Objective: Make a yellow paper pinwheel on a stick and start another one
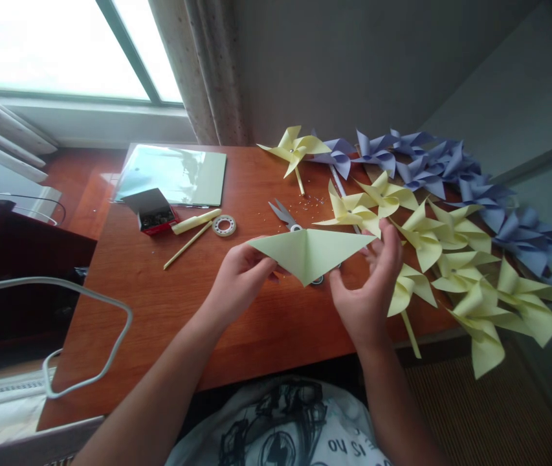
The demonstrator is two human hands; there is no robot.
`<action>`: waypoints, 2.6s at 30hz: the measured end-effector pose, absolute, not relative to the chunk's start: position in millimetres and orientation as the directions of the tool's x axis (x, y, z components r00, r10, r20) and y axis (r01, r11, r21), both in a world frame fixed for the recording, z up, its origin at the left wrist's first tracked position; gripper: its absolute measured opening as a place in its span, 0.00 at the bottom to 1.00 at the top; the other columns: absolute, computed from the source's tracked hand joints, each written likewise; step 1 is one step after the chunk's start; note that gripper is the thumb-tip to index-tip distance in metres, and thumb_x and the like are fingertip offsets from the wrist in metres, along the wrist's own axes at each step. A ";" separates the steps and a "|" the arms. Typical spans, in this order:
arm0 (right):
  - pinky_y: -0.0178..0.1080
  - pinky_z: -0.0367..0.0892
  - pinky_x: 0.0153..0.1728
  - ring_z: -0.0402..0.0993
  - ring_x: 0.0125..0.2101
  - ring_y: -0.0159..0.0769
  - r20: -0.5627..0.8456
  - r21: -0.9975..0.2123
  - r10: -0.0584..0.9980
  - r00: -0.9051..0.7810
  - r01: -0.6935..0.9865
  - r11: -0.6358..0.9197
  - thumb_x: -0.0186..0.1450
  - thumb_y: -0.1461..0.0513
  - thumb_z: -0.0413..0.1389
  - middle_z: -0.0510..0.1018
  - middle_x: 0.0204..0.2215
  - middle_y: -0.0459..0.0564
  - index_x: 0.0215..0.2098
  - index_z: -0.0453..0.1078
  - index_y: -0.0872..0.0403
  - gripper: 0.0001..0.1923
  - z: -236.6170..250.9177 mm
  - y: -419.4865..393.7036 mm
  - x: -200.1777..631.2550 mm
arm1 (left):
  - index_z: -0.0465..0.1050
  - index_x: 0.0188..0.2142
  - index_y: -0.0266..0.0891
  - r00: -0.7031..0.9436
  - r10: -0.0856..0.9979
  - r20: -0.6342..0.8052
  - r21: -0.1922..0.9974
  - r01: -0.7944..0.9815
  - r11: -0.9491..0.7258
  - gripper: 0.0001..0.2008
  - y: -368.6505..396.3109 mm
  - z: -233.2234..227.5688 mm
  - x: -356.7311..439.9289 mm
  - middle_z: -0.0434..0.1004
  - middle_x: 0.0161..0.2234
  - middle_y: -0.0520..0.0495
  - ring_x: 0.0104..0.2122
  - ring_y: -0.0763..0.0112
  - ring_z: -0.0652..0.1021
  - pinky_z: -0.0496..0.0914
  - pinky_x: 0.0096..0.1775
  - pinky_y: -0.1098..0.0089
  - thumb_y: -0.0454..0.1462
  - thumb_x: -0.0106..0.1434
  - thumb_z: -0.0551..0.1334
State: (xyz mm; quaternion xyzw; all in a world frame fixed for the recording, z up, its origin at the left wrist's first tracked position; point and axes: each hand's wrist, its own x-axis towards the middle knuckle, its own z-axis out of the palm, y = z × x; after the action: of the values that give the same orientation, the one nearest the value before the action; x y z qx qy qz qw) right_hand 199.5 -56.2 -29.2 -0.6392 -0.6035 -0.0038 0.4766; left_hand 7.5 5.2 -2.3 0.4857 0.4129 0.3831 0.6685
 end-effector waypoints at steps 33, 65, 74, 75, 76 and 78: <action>0.36 0.72 0.31 0.77 0.27 0.35 -0.338 -0.875 0.923 0.182 -0.422 -0.237 0.62 0.57 0.65 0.82 0.27 0.46 0.35 0.78 0.52 0.07 -7.6 -60.1 201.9 | 0.83 0.42 0.35 0.468 0.720 -0.512 0.667 -0.311 0.677 0.16 11.7 1.6 -3.9 0.86 0.38 0.40 0.35 0.58 0.85 0.77 0.34 0.70 0.38 0.54 0.73; 0.50 0.76 0.50 0.78 0.54 0.47 -0.196 -0.880 0.865 0.461 -0.472 0.052 0.67 0.53 0.60 0.84 0.47 0.53 0.50 0.76 0.48 0.16 -23.5 -47.6 168.3 | 0.81 0.38 0.37 0.508 0.823 -0.256 0.748 -0.436 0.501 0.14 3.1 -6.5 6.3 0.83 0.34 0.44 0.32 0.67 0.81 0.75 0.35 0.71 0.42 0.56 0.75; 0.45 0.76 0.45 0.80 0.47 0.44 -0.200 -0.901 0.861 0.468 -0.433 0.026 0.66 0.51 0.61 0.85 0.43 0.53 0.39 0.76 0.52 0.13 -29.7 -48.9 146.3 | 0.78 0.52 0.36 0.411 0.869 -0.275 0.884 -0.247 0.396 0.26 -6.3 -10.0 21.4 0.84 0.47 0.39 0.46 0.53 0.82 0.77 0.47 0.63 0.39 0.54 0.75; 0.44 0.76 0.44 0.80 0.44 0.43 -0.179 -0.912 0.866 0.466 -0.408 0.031 0.66 0.51 0.61 0.85 0.42 0.52 0.39 0.76 0.52 0.13 -31.1 -49.6 148.8 | 0.79 0.51 0.35 0.380 0.884 -0.273 0.887 -0.256 0.384 0.25 -5.2 -10.8 20.9 0.84 0.47 0.39 0.46 0.54 0.82 0.77 0.47 0.64 0.39 0.55 0.75; 0.43 0.76 0.43 0.80 0.42 0.41 -0.154 -0.929 0.875 0.460 -0.368 0.030 0.67 0.51 0.61 0.85 0.41 0.51 0.40 0.77 0.52 0.13 -32.2 -50.4 153.0 | 0.79 0.50 0.34 0.349 0.898 -0.269 0.890 -0.267 0.370 0.24 -3.7 -11.3 19.7 0.85 0.46 0.39 0.46 0.54 0.82 0.77 0.47 0.64 0.40 0.55 0.75; 0.41 0.76 0.41 0.80 0.39 0.39 -0.086 -0.975 0.900 0.427 -0.221 0.012 0.68 0.52 0.59 0.84 0.40 0.50 0.44 0.77 0.51 0.13 -33.8 -52.1 165.8 | 0.81 0.48 0.34 0.282 0.924 -0.259 0.898 -0.281 0.338 0.22 0.1 -11.7 15.8 0.85 0.44 0.40 0.44 0.56 0.82 0.77 0.45 0.66 0.41 0.55 0.75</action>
State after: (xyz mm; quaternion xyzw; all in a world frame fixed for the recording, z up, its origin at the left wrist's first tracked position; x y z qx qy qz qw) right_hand 165.8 -52.1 -33.8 -0.5502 -0.3086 0.4375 0.6408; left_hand 15.8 0.1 -11.7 0.3839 0.4188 0.4285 0.7025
